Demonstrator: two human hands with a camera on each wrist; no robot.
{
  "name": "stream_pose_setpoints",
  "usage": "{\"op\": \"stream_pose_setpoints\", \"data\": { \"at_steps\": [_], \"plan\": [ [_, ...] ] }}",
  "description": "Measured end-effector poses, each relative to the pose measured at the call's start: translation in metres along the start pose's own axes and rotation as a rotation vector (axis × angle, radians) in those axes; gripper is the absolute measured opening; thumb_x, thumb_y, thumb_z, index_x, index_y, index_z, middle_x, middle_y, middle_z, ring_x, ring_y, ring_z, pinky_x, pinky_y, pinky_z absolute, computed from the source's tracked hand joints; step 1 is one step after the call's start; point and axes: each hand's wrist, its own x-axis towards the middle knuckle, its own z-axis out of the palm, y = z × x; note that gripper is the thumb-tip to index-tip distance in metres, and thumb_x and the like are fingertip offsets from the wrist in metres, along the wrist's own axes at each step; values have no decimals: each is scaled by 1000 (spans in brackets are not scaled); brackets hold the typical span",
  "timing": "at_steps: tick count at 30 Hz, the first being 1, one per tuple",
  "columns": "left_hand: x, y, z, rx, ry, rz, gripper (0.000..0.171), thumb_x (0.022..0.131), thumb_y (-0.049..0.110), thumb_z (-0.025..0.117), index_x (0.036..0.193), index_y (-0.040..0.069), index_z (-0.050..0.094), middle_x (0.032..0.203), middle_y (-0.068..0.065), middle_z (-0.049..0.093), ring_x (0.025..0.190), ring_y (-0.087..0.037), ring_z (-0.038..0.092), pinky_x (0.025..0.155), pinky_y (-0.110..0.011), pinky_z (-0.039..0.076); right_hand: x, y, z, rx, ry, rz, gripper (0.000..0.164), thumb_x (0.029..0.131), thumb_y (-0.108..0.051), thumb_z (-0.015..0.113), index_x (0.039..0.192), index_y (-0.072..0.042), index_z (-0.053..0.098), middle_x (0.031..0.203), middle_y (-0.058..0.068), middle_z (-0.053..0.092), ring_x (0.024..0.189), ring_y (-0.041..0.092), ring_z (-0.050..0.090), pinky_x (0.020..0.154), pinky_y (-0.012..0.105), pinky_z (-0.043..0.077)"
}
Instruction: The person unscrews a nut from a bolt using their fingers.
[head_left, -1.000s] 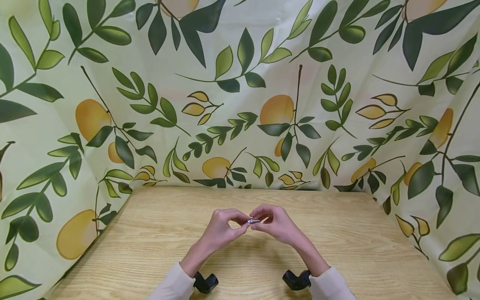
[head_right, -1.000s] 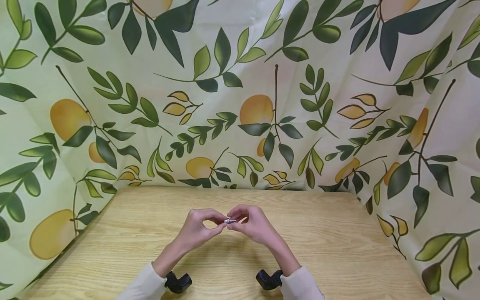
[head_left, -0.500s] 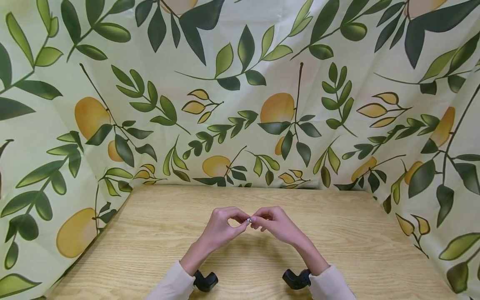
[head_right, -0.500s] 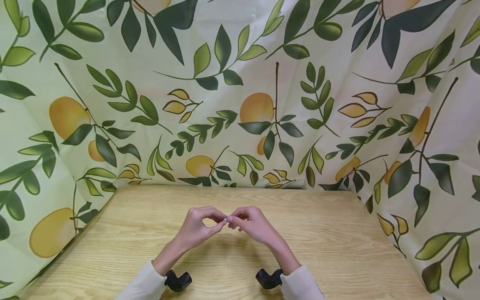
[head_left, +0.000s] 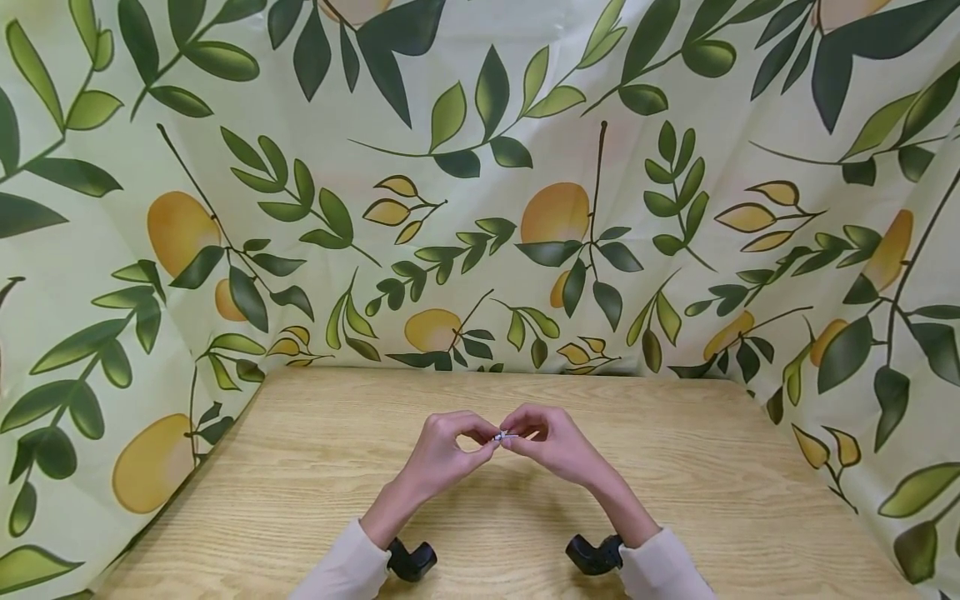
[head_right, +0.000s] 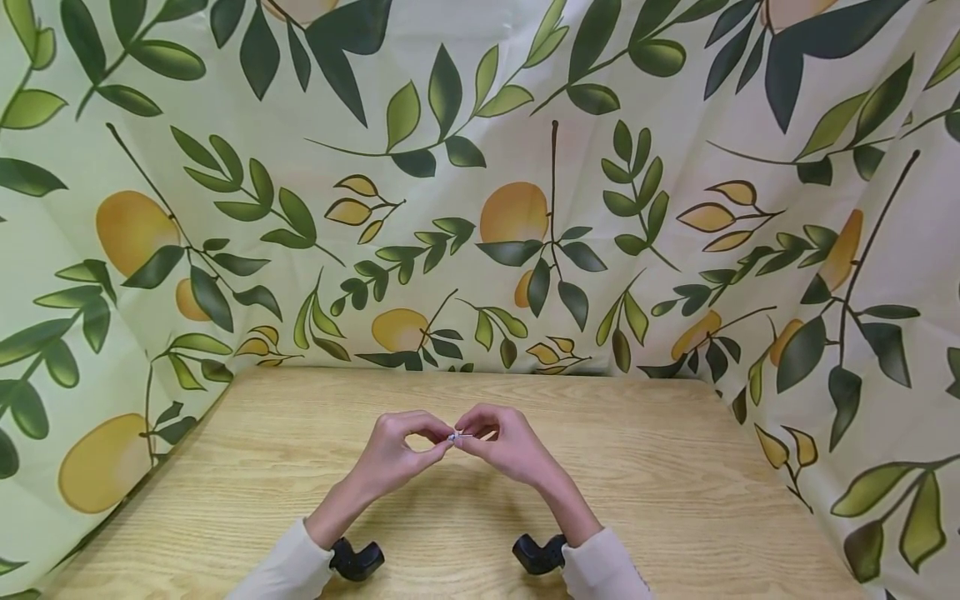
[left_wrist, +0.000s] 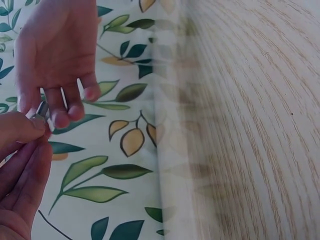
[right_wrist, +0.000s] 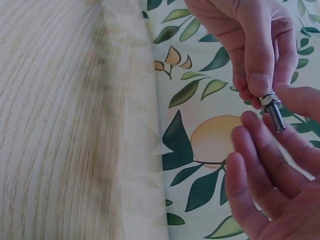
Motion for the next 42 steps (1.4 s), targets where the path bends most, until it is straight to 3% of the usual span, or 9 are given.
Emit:
{"op": "stream_pose_setpoints", "data": {
  "at_steps": [6, 15, 18, 26, 38, 42],
  "plan": [
    [0, 1, 0, 19, -5, -21, 12, 84, 1, 82, 94, 8, 80, 88, -2, 80, 76, -8, 74, 72, -21, 62, 1, 2, -1, -1, -55, 10, 21, 102, -21, 65, 106, -3, 75, 97, 13, 76, 88, 19, 70, 74, 34, 62],
    [1, 1, 0, 5, -1, -10, 12, 84, 1, 82, 94, 7, 80, 89, -3, 80, 77, -9, 75, 71, -24, 63, 1, 1, 1, 15, 2, -15, 14, 96, -15, 74, 106, -5, 72, 101, 12, 74, 89, 11, 68, 74, 24, 58],
    [1, 1, 1, 8, 2, 2, 12, 84, 0, 82, 94, 7, 80, 89, -3, 80, 76, -9, 75, 71, -25, 63, 1, 1, 1, 35, 4, -25, 16, 94, -11, 76, 107, -3, 71, 100, 14, 73, 89, 12, 68, 74, 25, 59],
    [1, 0, 2, 29, 12, 31, 12, 83, 0, 82, 93, 8, 80, 86, -2, 80, 75, -7, 74, 71, -20, 61, 1, 1, -1, -42, -33, 15, 24, 100, -27, 68, 108, -7, 77, 100, 9, 77, 89, 17, 70, 74, 31, 60],
    [1, 1, 1, 6, 14, 19, 12, 83, -1, 82, 93, 6, 80, 88, -4, 80, 75, -8, 74, 71, -21, 62, 0, -1, 2, -4, 17, -11, 14, 94, -14, 76, 105, -5, 73, 100, 10, 75, 89, 11, 68, 73, 23, 59],
    [1, 0, 1, 4, 18, 27, 12, 83, -1, 82, 92, 6, 79, 87, -4, 80, 75, -8, 74, 71, -21, 62, 1, -1, 1, -9, 24, -6, 17, 94, -17, 75, 107, -6, 73, 99, 9, 75, 88, 11, 68, 74, 25, 59]
  ]
}}
